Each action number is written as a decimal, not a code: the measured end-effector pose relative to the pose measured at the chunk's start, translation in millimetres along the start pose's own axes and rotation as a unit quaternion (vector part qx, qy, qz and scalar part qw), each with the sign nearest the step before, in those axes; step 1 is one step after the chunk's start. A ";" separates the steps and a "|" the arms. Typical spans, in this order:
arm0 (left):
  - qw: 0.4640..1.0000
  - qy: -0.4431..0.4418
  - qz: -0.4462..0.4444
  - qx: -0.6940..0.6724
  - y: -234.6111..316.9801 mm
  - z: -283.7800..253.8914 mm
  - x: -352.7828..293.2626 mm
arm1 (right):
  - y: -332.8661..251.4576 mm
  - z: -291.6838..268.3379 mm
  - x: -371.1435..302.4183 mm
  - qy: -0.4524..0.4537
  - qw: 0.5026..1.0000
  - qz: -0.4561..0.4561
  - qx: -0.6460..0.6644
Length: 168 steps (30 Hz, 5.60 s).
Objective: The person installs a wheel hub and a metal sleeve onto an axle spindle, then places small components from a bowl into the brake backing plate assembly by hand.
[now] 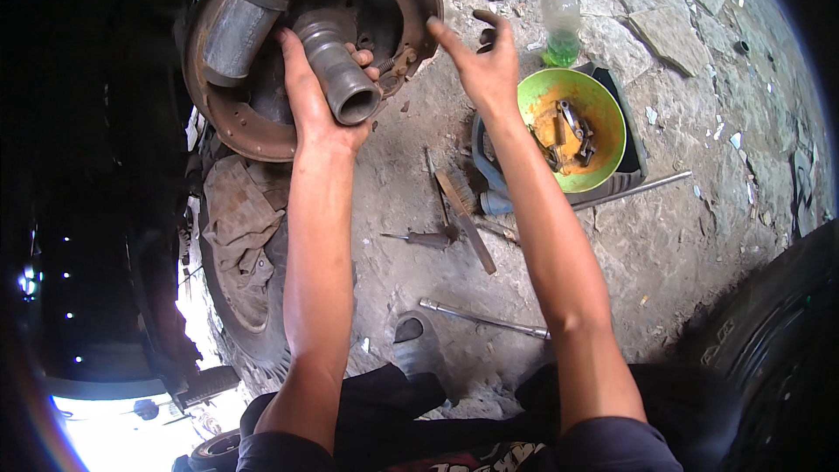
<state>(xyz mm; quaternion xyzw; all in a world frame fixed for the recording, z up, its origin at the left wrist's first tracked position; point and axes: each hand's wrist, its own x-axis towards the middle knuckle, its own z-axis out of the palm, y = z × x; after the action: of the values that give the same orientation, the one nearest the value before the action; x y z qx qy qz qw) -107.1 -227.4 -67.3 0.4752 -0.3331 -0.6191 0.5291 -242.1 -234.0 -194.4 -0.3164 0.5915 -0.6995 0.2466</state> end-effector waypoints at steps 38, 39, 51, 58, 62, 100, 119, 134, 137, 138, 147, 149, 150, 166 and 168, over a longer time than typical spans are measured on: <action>0.985 -0.116 -0.076 0.106 19.4 -10.8 -1.9 | -126.5 29.7 -78.8 -0.003 0.999 0.008 0.049; 0.985 -0.093 -0.068 0.129 23.3 -6.5 -7.6 | -127.8 34.4 -78.3 0.012 0.997 -0.010 0.081; 0.978 -0.073 -0.036 0.192 26.6 -17.6 -5.4 | -127.9 53.9 -79.2 0.056 0.986 0.009 0.159; 0.983 -0.050 -0.027 0.173 18.6 -21.1 -5.5 | -129.4 49.1 -78.3 0.038 0.986 0.032 0.159; 0.972 0.045 0.026 0.229 15.5 -18.1 -17.2 | -134.4 48.1 -78.0 0.036 0.981 0.050 0.181; 0.455 -0.003 0.640 0.619 96.7 -43.1 -50.0 | -128.7 23.5 -52.7 -0.215 0.972 0.050 0.074; 0.503 -0.070 0.228 0.831 51.8 -25.4 -52.2 | -120.9 32.7 -54.5 -0.191 0.979 0.009 0.071; 0.527 -0.048 0.214 0.821 52.6 -29.5 -55.3 | -122.7 34.6 -57.1 -0.162 0.983 0.009 0.089; 0.537 -0.046 0.206 0.817 54.5 -30.0 -56.3 | -127.1 29.9 -57.0 -0.185 0.979 -0.007 0.082; 0.539 -0.047 0.213 0.813 54.6 -30.1 -57.2 | -128.7 27.6 -56.0 -0.196 0.978 -0.005 0.076; 0.549 -0.054 0.260 0.792 49.9 -31.4 -58.2 | -129.2 19.7 -49.5 -0.243 0.969 -0.035 0.036; 0.555 -0.055 0.268 0.785 48.3 -30.3 -58.4 | -128.8 19.7 -49.7 -0.242 0.969 -0.034 0.032; 0.579 -0.066 0.282 0.762 47.0 -33.7 -55.0 | -130.0 19.6 -49.6 -0.243 0.969 -0.030 0.030; 0.856 -0.083 0.331 0.389 0.1 -45.1 -47.9 | -133.0 20.3 -49.9 -0.228 0.973 -0.013 0.035; 0.900 -0.049 0.327 0.285 -13.0 -39.0 -54.9 | -133.7 20.2 -50.7 -0.230 0.973 -0.012 0.032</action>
<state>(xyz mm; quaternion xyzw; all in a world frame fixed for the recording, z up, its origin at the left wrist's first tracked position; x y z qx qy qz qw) -75.4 -167.7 -79.0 0.4388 -0.6578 -0.3123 0.5265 -188.9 -187.2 -68.6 -0.4675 0.4924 -0.6295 0.3779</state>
